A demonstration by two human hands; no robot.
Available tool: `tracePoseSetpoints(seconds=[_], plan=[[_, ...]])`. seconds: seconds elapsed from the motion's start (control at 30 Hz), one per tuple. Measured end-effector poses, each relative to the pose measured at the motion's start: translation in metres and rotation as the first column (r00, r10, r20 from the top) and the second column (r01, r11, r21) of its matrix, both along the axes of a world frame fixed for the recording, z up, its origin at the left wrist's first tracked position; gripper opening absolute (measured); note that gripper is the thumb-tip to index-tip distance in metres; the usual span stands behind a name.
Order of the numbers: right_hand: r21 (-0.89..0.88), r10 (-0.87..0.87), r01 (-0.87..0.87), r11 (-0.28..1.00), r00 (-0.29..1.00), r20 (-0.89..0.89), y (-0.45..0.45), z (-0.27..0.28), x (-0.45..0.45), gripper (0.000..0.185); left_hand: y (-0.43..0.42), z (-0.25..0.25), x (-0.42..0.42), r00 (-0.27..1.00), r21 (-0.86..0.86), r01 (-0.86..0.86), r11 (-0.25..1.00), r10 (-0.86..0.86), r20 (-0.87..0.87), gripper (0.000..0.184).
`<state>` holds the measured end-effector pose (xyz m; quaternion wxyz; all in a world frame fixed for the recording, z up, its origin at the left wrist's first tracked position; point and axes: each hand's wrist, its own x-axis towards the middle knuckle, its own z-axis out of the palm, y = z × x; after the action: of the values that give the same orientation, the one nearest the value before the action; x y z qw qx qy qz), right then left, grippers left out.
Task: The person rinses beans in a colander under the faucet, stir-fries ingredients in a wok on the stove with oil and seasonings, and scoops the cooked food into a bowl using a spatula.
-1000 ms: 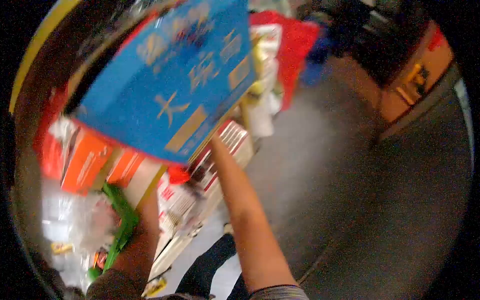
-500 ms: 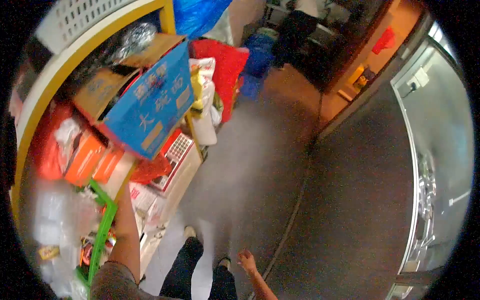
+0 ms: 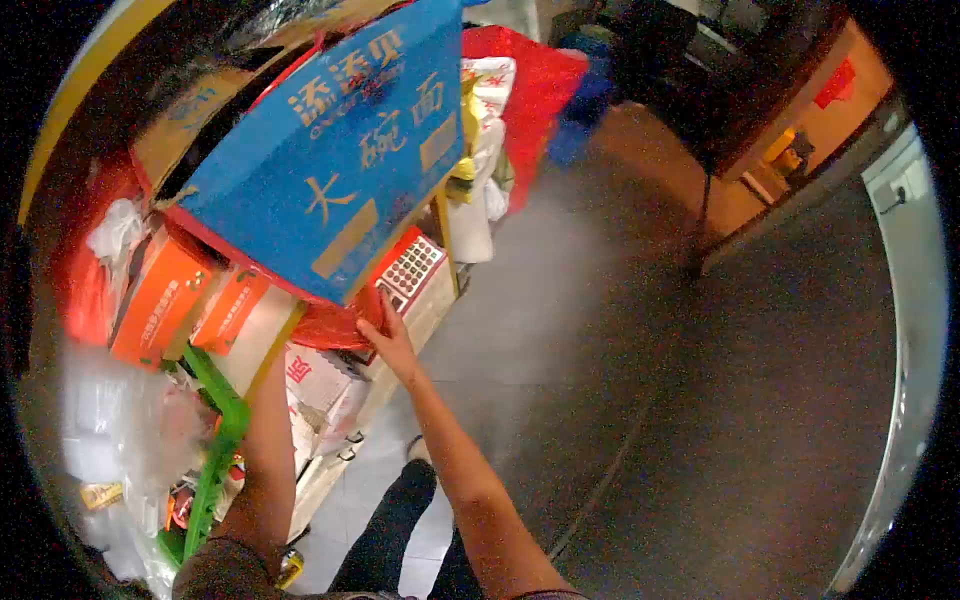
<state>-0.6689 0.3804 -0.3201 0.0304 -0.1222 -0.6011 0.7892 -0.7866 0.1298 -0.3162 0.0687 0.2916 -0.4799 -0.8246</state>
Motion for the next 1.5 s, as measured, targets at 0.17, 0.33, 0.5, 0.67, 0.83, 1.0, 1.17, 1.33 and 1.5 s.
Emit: tracePoseSetpoints(seconds=[0.17, 0.33, 0.5, 0.67, 0.83, 1.0, 1.17, 1.33, 1.5], plan=[[-0.225, 0.044, -0.078, 0.971, 0.987, -0.154, -0.012, 0.020, -0.024, 0.041, -0.006, 0.002, 0.003, 1.000, -0.034, 0.004, 0.999, -0.004, 0.003, 0.028], [-0.035, 0.128, -0.150, 0.988, 0.925, -0.358, -0.007, 0.067, -0.084, 0.044, -0.001, -0.006, -0.005, 1.000, -0.057, 0.023, 0.998, -0.023, 0.005, 0.027], [0.106, -0.002, 0.070, 0.992, 0.845, -0.535, -0.053, 0.020, -0.145, 0.047, 0.006, -0.006, -0.009, 1.000, -0.092, 0.025, 0.995, -0.025, -0.003, 0.026], [0.161, 0.120, -0.061, 0.985, 0.916, -0.384, -0.045, -0.002, -0.138, 0.053, 0.007, -0.004, -0.007, 1.000, -0.111, 0.028, 0.993, -0.027, 0.013, 0.026], [0.470, -0.166, 0.391, 0.792, 0.878, -0.450, -0.018, 0.010, -0.082, 0.053, 0.007, 0.004, -0.003, 0.999, -0.114, 0.027, 0.993, -0.025, 0.023, 0.025], [0.460, -0.292, 0.259, 0.849, 0.956, 0.001, 0.041, -0.057, 0.113, 0.052, -0.006, 0.004, 0.018, 0.998, -0.108, 0.046, 0.993, -0.041, 0.051, 0.024], [0.644, -0.334, -0.225, 0.731, 0.705, 0.626, 0.079, -0.061, 0.392, 0.048, -0.023, -0.002, 0.099, 0.997, -0.068, 0.065, 0.996, -0.062, 0.049, 0.024], [0.514, -0.279, -0.367, 0.775, 0.532, 0.800, 0.084, 0.021, 0.597, 0.033, 0.052, -0.006, 0.279, 0.889, -0.077, 0.413, 0.908, -0.383, 0.251, 0.022], [0.753, -0.792, 0.284, 0.594, 0.374, 0.483, 0.002, 0.111, 0.715, 0.029, 0.183, 0.127, 0.489, -0.052, -0.032, 0.997, -0.065, -0.953, 0.297, 0.022]])
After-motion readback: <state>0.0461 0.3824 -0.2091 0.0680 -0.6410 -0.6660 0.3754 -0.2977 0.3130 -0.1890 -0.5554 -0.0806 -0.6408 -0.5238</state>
